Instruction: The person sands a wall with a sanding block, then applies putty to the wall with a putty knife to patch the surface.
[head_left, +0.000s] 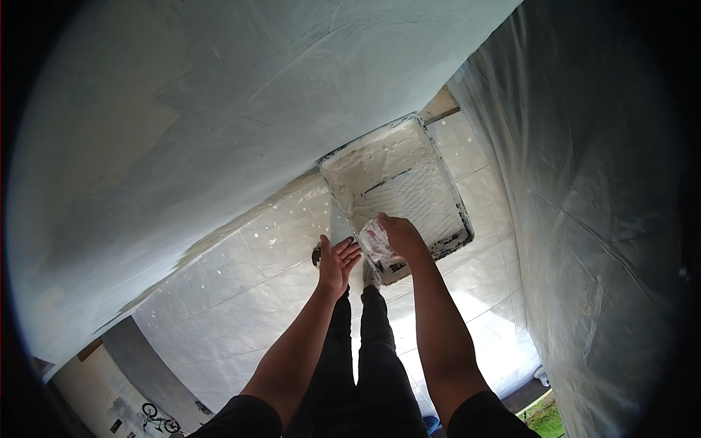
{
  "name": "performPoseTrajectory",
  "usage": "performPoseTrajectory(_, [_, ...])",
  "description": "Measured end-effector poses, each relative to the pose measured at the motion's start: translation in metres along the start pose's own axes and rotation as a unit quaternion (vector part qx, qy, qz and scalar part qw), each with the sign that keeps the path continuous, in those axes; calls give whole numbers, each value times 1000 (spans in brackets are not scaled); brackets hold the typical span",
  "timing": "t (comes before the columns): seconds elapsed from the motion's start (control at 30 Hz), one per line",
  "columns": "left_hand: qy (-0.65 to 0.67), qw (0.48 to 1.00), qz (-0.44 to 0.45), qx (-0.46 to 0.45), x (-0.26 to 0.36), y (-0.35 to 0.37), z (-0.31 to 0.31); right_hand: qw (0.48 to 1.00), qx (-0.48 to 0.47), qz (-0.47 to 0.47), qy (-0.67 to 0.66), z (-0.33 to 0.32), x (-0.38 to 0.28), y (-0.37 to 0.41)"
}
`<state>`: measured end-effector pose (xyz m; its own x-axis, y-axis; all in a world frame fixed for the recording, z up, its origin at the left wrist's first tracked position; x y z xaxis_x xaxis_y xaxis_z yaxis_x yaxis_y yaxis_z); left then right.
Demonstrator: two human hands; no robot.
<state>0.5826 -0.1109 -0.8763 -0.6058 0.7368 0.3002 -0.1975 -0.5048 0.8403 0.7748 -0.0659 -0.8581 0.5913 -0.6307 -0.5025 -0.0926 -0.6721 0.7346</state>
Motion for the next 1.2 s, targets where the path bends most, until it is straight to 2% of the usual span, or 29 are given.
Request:
performPoseTrajectory(0.13, [5,1000,1,-2,-3,-2,-4,996,35,-63,43,7,11,-3])
performPoseTrajectory(0.2, [9,1000,2,-2,-2,-3,-4,969,101,-167,149,6,9,-3])
performPoseTrajectory(0.33, [9,1000,1,2,-2,-3,-5,964,101,-188,161,6,11,-9])
performPoseTrajectory(0.43, [7,1000,2,-1,-3,-3,-5,975,90,-172,111,-7,1,-6])
performPoseTrajectory(0.47, [8,1000,3,-3,-2,-3,-5,1000,9,-26,7,-12,5,-7])
performPoseTrajectory(0.5, [7,1000,4,-4,-1,-3,-5,985,-72,121,-97,-12,10,-4])
performPoseTrajectory(0.53, [2,1000,1,-6,0,-2,-4,986,-72,119,-97,-17,8,-1])
performPoseTrajectory(0.6, [-2,1000,-1,-12,1,-2,-3,954,-110,164,-226,-22,12,8])
performPoseTrajectory(0.63, [-2,1000,-2,-8,2,-2,-3,955,-107,162,-225,-23,15,11])
performPoseTrajectory(0.7, [0,1000,-1,-8,2,0,-1,916,-119,168,-344,-22,21,21])
performPoseTrajectory(0.73, [-12,1000,9,15,2,2,-2,917,-116,165,-344,-24,24,27])
performPoseTrajectory(0.8, [-25,999,23,33,3,13,-3,859,-150,150,-466,-25,21,44])
performPoseTrajectory(0.87, [-41,996,56,55,10,27,-4,844,-152,124,-499,-34,13,68])
performPoseTrajectory(0.97, [-48,995,85,36,32,66,14,786,-147,107,-591,-51,-25,113])
performPoseTrajectory(1.0, [-47,994,95,26,40,82,19,777,-173,56,-603,-49,-16,119])
performPoseTrajectory(1.13, [-62,986,152,-37,82,138,54,716,-166,-2,-678,-66,-69,178])
performPoseTrajectory(1.2, [-71,974,198,-78,107,175,75,711,-162,-41,-683,-73,-89,206])
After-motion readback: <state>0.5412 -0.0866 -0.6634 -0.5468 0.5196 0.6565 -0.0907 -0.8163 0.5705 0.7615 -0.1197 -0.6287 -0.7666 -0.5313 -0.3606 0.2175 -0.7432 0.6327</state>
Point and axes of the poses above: each hand's wrist, its own y-axis away from the middle knuckle, its own z-axis out of the palm, x = y × z, the point moved 4 cm from there along -y, towards the middle knuckle, and after that the axes turned 13 degrees about y, right-handed, at the moved point
